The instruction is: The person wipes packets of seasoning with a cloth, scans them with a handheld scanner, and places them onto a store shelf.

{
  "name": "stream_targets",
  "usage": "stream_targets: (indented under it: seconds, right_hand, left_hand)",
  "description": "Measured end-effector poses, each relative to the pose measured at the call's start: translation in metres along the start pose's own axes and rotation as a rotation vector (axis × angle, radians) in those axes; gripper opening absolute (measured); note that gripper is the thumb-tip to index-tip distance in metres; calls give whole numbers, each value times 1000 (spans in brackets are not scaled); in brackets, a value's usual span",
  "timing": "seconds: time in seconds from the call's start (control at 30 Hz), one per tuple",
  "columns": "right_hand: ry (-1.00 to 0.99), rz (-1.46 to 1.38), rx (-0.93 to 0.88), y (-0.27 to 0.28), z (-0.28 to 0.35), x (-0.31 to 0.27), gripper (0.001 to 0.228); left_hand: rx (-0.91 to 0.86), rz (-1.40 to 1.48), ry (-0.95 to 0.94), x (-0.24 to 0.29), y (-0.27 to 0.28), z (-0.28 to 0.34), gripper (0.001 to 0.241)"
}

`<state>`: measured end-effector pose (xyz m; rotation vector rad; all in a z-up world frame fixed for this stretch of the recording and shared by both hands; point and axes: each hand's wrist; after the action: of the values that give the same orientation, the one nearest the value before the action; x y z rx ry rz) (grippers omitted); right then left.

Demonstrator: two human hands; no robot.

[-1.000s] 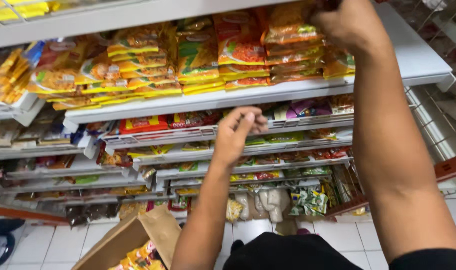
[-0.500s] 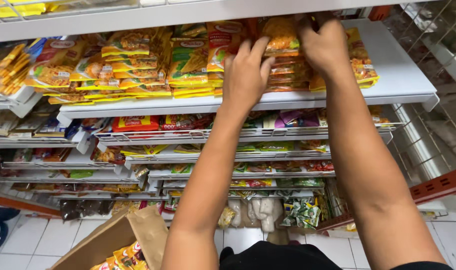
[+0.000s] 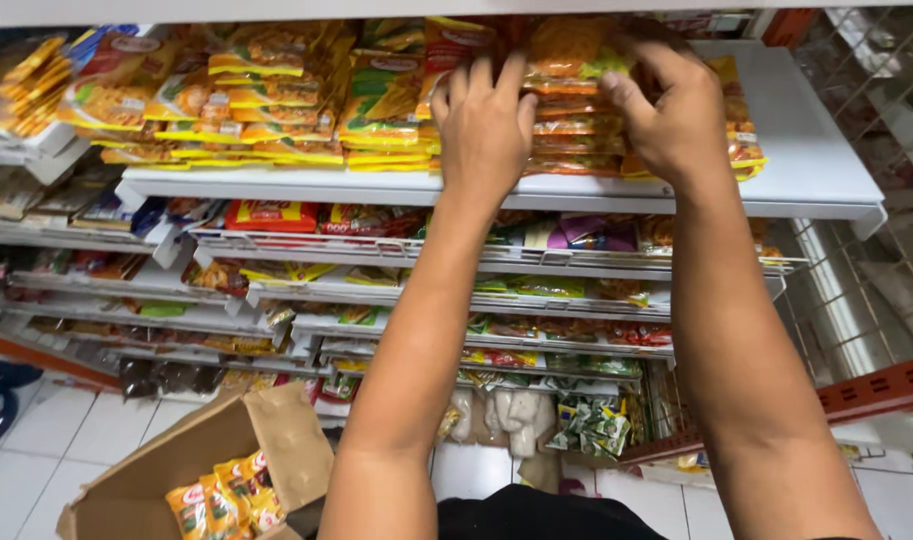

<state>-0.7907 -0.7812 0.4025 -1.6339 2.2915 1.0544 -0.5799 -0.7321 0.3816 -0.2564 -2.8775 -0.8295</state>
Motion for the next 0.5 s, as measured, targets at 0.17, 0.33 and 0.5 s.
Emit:
stream_targets:
  seconds: [0.17, 0.33, 0.5]
  right_hand:
    - [45, -27, 28, 1, 6, 2, 30]
    - [150, -8, 111, 6, 25, -13, 36]
    - [246, -21, 201, 14, 47, -25, 35]
  left_hand:
    - [62, 50, -40, 1, 31, 18, 61]
    - [57, 240, 40, -19, 97, 81, 49]
    - [78, 273, 229, -64, 155, 175, 34]
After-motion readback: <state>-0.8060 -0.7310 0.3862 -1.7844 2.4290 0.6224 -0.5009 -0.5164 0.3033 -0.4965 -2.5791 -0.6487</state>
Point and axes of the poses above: each hand's wrist, its own z-axis away from the middle knuckle, its own y-axis out of the back of the hand, x = y × z, and after that the axes turned 6 degrees about -z, right-handed
